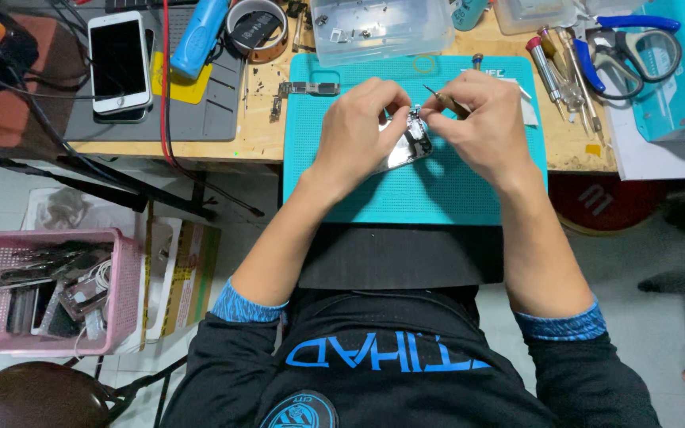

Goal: The person works on a disassembled smartphone at a repair bench, using a screwdriver to remove and reinstall small screws and reposition internal components and the phone frame on a silicone mat. They handle the phone chassis, battery area, and small parts, turning the device over as they work.

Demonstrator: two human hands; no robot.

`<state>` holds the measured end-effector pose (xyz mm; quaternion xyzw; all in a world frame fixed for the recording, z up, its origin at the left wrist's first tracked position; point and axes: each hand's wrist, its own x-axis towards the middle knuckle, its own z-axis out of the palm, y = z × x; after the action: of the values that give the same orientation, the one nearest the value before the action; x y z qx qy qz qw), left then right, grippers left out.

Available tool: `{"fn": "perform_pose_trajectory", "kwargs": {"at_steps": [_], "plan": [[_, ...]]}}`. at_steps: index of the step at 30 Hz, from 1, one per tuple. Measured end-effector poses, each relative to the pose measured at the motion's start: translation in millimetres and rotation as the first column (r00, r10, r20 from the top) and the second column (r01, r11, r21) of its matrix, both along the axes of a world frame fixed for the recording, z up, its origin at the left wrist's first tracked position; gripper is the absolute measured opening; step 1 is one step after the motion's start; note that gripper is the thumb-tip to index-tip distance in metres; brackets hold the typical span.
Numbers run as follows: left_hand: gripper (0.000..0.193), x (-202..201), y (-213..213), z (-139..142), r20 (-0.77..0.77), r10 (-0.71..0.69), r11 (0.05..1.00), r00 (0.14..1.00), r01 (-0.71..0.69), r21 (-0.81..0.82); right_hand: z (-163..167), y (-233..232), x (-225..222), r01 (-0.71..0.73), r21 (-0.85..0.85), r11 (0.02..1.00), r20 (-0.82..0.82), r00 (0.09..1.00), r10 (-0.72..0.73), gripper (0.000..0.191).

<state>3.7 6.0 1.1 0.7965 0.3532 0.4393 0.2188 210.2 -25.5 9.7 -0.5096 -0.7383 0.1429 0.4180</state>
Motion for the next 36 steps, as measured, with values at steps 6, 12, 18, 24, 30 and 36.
{"fn": "perform_pose_trajectory", "kwargs": {"at_steps": [6, 12, 18, 24, 30, 36], "plan": [[0.011, -2, 2, -11, -0.050, 0.003, 1.000, 0.999, -0.004, -0.027, -11, 5, 5, -0.053, -0.052, 0.997, 0.020, 0.998, 0.054, 0.012], [0.008, -5, 4, -17, -0.026, -0.024, 1.000, 0.999, 0.024, -0.017, -19, 6, 8, -0.087, -0.073, 0.993, 0.014, 0.996, 0.089, 0.012], [0.008, -17, 10, -18, -0.013, 0.046, 0.998, 0.999, -0.045, 0.046, -18, 9, 7, -0.062, -0.074, 0.995, 0.092, 0.993, 0.069, 0.011], [0.008, -21, 18, -27, -0.077, 0.127, 0.992, 0.989, -0.124, 0.037, -19, 13, 2, -0.053, -0.074, 0.996, 0.135, 0.989, 0.063, 0.011], [0.006, -20, 23, -38, -0.120, 0.114, 0.993, 0.986, -0.108, 0.055, -27, 16, 3, -0.021, -0.044, 0.999, 0.137, 0.990, 0.027, 0.012], [0.004, -16, 28, -47, -0.152, 0.056, 0.998, 0.987, -0.052, 0.033, -37, 19, 2, -0.002, -0.027, 1.000, 0.124, 0.992, 0.006, 0.010]]}}
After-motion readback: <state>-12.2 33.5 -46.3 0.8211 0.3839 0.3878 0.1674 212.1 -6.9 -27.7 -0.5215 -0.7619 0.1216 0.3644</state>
